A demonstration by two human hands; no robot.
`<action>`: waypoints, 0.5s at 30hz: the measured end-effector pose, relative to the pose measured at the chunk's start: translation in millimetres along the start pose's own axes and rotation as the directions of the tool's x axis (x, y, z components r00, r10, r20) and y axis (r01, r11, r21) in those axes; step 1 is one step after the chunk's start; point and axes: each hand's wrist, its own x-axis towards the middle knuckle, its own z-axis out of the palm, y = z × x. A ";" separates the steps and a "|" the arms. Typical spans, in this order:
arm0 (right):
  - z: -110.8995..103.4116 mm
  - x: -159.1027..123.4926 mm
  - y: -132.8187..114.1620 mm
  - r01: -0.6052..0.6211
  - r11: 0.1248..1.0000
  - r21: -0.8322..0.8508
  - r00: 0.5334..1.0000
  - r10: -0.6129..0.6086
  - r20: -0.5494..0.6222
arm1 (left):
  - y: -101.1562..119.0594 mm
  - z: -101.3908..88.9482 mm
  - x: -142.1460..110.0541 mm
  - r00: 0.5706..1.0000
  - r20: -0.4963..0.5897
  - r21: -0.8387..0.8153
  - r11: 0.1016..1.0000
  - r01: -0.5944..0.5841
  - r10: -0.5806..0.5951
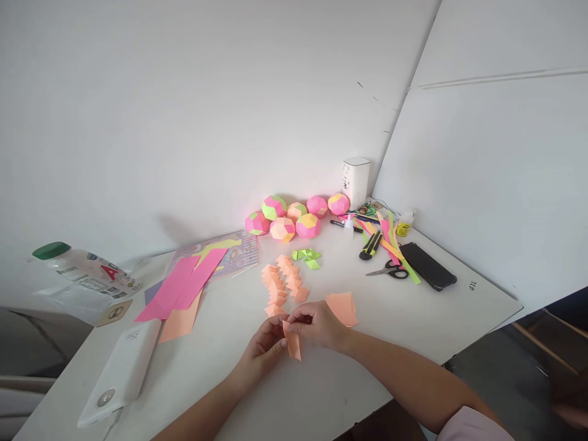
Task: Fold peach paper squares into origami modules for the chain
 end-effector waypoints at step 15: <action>-3.4 0.8 1.7 -0.059 0.996 -0.065 0.998 0.060 0.003 | -1.8 4.6 -0.1 0.976 -0.213 -0.134 0.991 0.014 -0.043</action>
